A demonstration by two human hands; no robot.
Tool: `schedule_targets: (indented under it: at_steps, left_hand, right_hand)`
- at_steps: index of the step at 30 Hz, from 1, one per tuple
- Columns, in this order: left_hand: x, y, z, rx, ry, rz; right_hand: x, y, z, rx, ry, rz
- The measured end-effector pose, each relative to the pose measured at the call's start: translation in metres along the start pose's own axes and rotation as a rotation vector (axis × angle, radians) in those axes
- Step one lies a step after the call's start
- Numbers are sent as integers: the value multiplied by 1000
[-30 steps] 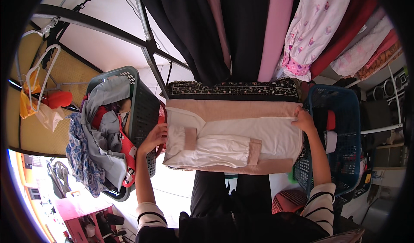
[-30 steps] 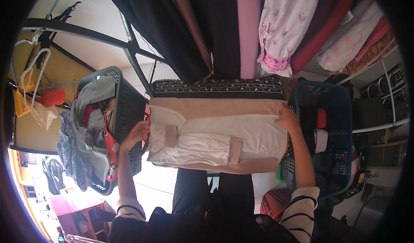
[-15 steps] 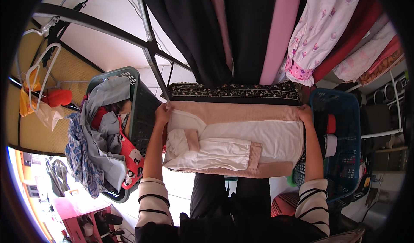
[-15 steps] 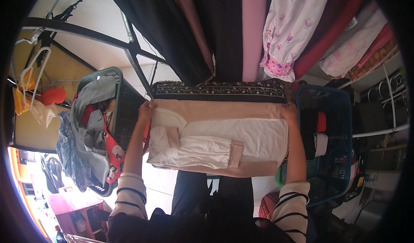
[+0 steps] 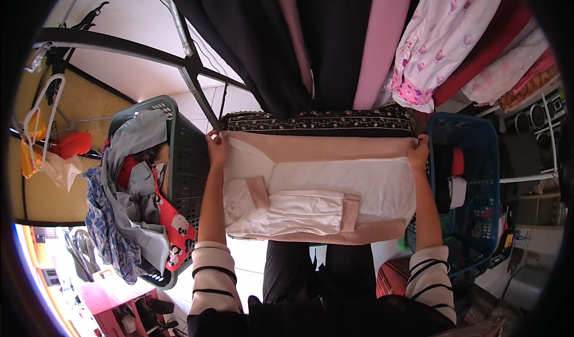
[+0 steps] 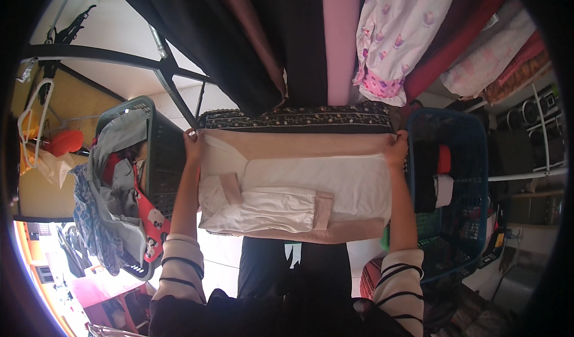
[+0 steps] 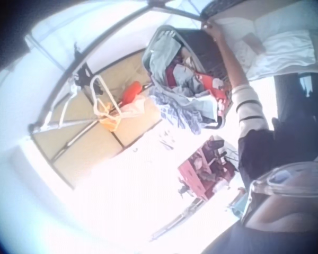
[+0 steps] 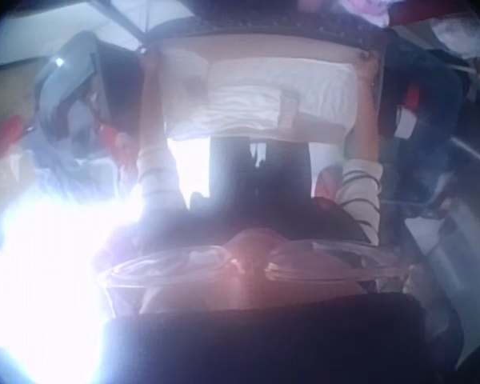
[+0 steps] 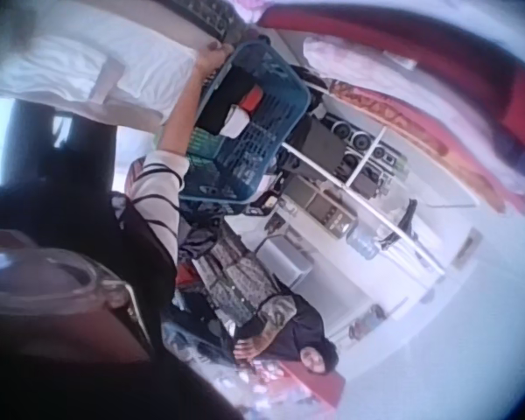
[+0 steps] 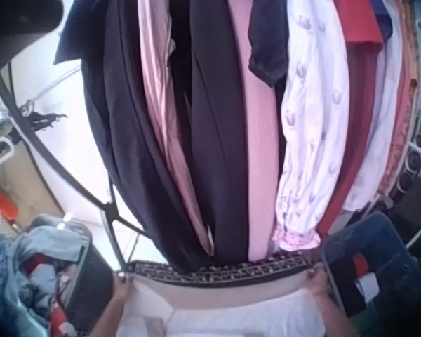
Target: The person folds clothes one at a time on a table, including a white shirt and a blue patterned piece of fabric, and places them into a blue laundry basket.
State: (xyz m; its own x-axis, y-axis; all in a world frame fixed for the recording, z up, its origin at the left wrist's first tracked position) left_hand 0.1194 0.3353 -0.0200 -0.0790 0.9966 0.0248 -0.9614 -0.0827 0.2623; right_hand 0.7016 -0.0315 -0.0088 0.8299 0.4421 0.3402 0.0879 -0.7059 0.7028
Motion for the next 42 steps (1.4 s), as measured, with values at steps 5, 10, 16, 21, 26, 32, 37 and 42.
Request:
schedule_targets:
  at_steps: [5, 10, 16, 21, 26, 32, 37, 42]
  left_hand:
    - [-49, 27, 40, 573, -252, 209]
    - [-148, -72, 86, 448, -571, -401]
    - [-130, -70, 42, 891, -435, -479]
    - [-172, -82, 90, 965, -540, -383]
    - [-263, -59, 126, 552, -674, -468]
    - [-289, 74, 85, 95, -357, -151]
    - [-305, 136, 39, 34, -158, 4]
    - [-296, 144, 30, -21, -189, -72]
  right_hand:
    - [-36, 33, -92, -118, 322, 33]
    - [-104, -9, -128, -317, 626, -310]
    - [-86, -9, -74, -451, 395, -389]
    - [-104, 12, -84, -276, 355, -212]
    - [-193, 13, -114, -325, 574, -551]
    - [-177, 30, -123, -29, 423, -336]
    - [-241, -18, -263, 375, 508, -621]
    - [-298, -100, -358, 333, 688, -734]
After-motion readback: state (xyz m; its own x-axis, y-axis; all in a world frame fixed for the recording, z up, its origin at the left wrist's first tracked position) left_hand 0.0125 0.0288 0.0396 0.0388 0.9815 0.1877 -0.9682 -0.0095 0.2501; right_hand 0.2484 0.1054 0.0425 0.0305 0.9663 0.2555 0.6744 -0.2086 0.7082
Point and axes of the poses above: each hand's wrist, its own x-axis towards the middle knuckle, its own y-axis out of the back of the hand, z = x × y, the point moved 8 cm from there along x, towards the middle knuckle, and after that the axes turned 5 degrees about z, right-handed, at the moved point
